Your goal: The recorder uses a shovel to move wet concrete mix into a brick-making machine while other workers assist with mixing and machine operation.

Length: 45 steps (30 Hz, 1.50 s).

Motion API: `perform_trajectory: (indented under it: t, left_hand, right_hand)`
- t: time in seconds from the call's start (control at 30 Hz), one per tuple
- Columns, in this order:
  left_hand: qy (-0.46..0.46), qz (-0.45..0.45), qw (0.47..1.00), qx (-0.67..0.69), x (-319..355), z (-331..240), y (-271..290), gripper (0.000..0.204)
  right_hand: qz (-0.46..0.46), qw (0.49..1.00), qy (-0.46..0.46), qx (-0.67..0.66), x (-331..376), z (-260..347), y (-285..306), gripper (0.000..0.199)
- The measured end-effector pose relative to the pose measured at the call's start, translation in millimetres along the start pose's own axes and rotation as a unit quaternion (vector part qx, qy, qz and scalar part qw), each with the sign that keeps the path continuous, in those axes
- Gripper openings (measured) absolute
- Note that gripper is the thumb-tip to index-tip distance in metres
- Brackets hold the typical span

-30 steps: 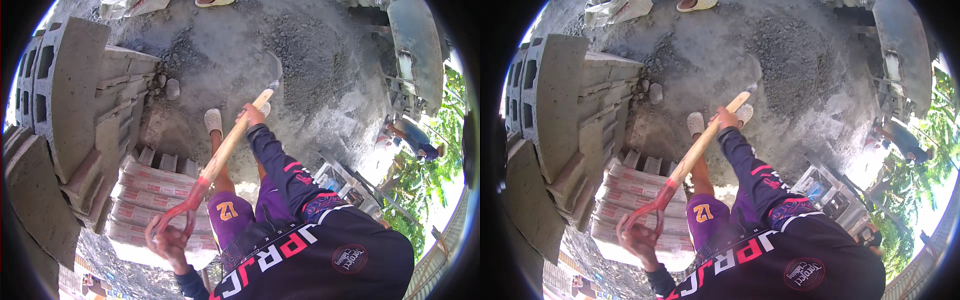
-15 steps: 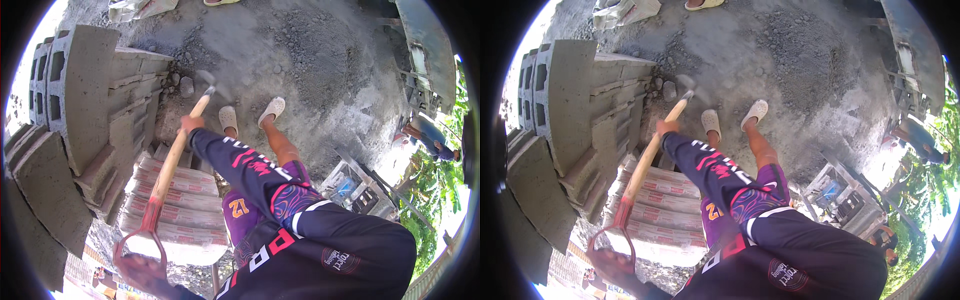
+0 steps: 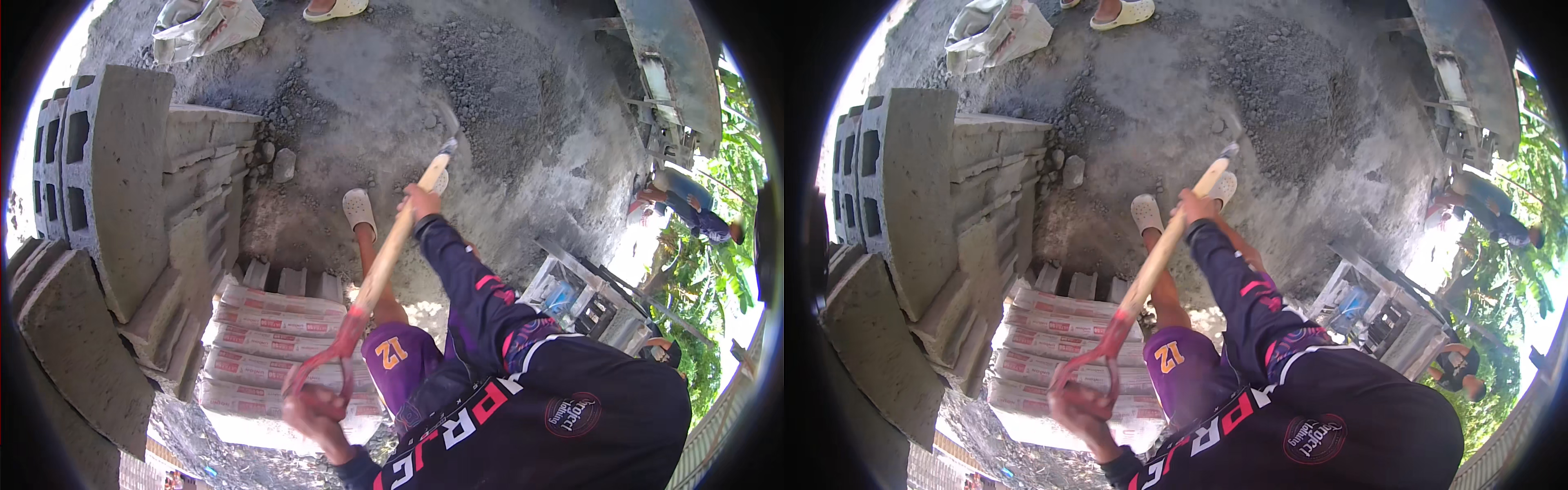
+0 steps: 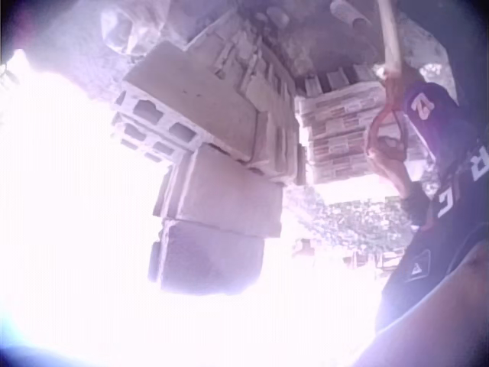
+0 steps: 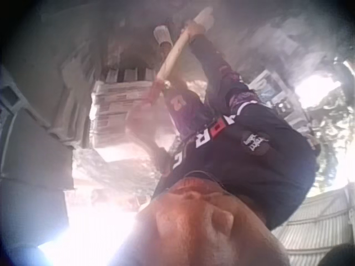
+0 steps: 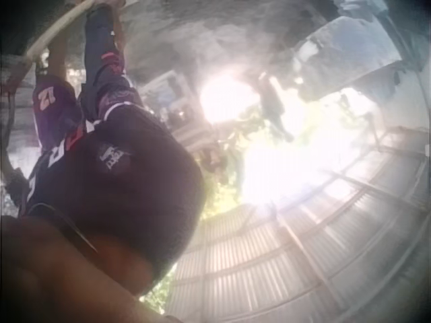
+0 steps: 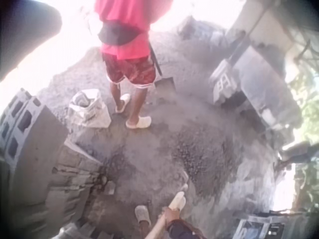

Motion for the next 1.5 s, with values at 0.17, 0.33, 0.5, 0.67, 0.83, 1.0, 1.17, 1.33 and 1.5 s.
perform_trajectory:
  t: [0.17, 0.33, 0.5, 0.67, 0.83, 1.0, 1.17, 1.33, 1.5]
  left_hand:
    - [0.006, 0.054, 0.998, 0.011, -1, 1, -80, 0.046]
    - [-0.018, -0.135, 0.987, -0.08, -14, -24, 42, 0.051]
    - [0.015, -0.313, 0.95, 0.004, 49, -75, 134, 0.05]
    - [0.082, -0.388, 0.914, 0.084, 78, -7, 140, 0.053]
    - [0.128, -0.353, 0.907, 0.19, 62, 26, 106, 0.055]
    - [0.149, -0.342, 0.901, 0.222, 69, 30, 126, 0.057]
    - [0.16, -0.367, 0.913, 0.078, 137, 63, 206, 0.04]
    - [0.196, -0.27, 0.942, -0.025, 142, 88, 201, 0.052]
    - [0.185, -0.217, 0.955, -0.078, 121, 119, 182, 0.07]
  right_hand:
    - [-0.031, 0.99, 0.009, 0.135, -76, 35, 16, 0.021]
    - [0.045, 0.998, -0.042, 0.034, 13, -91, -50, 0.016]
    - [0.144, 0.973, -0.169, 0.07, 152, -169, -115, 0.02]
    - [0.206, 0.952, -0.062, 0.22, 165, -172, -129, 0.057]
    - [0.218, 0.908, 0.004, 0.358, 129, -180, -177, 0.054]
    - [0.204, 0.82, 0.077, 0.529, 123, -280, -152, 0.055]
    - [0.24, 0.915, -0.273, 0.177, 193, -275, -89, 0.03]
    - [0.14, 0.894, -0.322, 0.277, 141, -251, -55, 0.016]
    - [0.151, 0.883, -0.361, 0.26, 103, -320, -26, 0.015]
Point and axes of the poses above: each hand's wrist, its own x-axis away from the middle knuckle, its own y-axis out of the back of the hand, z = x × y, the point moved 1 cm from there along -x, towards the middle knuckle, and after that the axes turned 8 degrees about -x, right-handed, at the moved point
